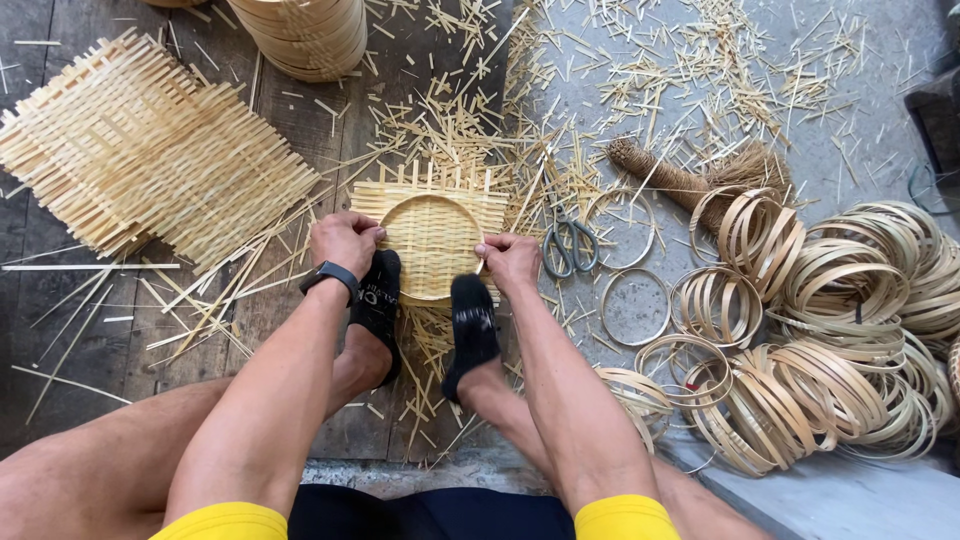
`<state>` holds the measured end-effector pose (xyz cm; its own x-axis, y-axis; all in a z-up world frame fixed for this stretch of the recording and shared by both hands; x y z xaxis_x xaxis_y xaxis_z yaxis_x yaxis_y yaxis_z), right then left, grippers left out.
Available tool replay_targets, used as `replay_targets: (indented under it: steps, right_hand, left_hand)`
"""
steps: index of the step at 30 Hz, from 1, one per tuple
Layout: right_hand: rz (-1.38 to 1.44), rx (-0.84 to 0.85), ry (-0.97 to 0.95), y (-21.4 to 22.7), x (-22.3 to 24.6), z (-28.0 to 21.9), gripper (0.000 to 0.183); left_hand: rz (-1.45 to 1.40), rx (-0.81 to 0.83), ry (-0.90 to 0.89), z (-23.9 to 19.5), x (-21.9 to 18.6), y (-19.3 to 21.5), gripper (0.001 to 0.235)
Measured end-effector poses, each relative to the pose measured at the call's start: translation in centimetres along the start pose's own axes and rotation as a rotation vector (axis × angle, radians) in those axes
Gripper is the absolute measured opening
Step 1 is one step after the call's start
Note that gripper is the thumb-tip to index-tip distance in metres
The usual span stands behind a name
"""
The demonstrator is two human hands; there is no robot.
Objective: The person weaves bamboo strips into circular basket bases using a wooden mold and shears. They repeatedly place a woven mat over the mold, trim the edges, and stack the finished pieces.
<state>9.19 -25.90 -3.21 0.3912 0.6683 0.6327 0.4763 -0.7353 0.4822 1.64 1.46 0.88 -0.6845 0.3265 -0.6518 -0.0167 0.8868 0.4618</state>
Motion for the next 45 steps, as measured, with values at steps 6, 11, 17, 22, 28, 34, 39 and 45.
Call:
replay_targets:
  steps: [6,11,17,22,28,34,39,45]
  right_hand:
    - [0.020,0.225,0.039,1.9,0.7,1.9,0.025]
    - [-0.397,0.197,-0.102,2.4,6.3,-1.6,0.046]
    - [-1.066,0.361,0.446,-6.2,11.3,-7.3,0.140]
    - [-1.230,0.294,0.432,-8.8,9.3,-6.6,0.116]
    - [-1.044,0.228,0.562,-8.9,8.1,-7.1,0.108]
    - [-1.071,0.243,0.594,-8.8,8.3,-6.9,0.102]
    - [-1.103,0.154,0.618,-8.5,8.8,-7.8,0.096]
    - [-1.103,0.088,0.729,-9.0,7.3,-7.6,0.086]
  left_hand:
    - [-0.033,0.048,-0.020,0.2,-0.6,0.6,0.015]
    - [0.327,0.172,-0.085,1.3,-2.2,0.8,0.021]
    - [0.491,0.161,-0.725,5.2,-3.2,-2.5,0.033]
    - [0.107,0.258,-0.622,6.2,-0.8,-4.4,0.031]
    - [0.069,0.094,-0.603,5.4,-2.4,-4.5,0.018]
    - [0.063,0.017,-0.616,5.6,-2.7,-4.8,0.015]
    - [0.011,0.108,-0.560,5.6,-2.9,-4.5,0.018]
    - [0.013,0.143,-0.553,5.8,-2.1,-5.1,0.021]
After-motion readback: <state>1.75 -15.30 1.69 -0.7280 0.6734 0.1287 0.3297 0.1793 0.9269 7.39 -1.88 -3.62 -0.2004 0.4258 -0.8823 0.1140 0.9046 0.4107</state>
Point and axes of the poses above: each hand's wrist, its own z-axis towards the middle knuckle, its own y-axis out of the back of the hand, x = y × z, the point moved 2 cm from there along z, towards the middle knuckle, and after that the axes turned 15 degrees about x, right-handed, at the moved point
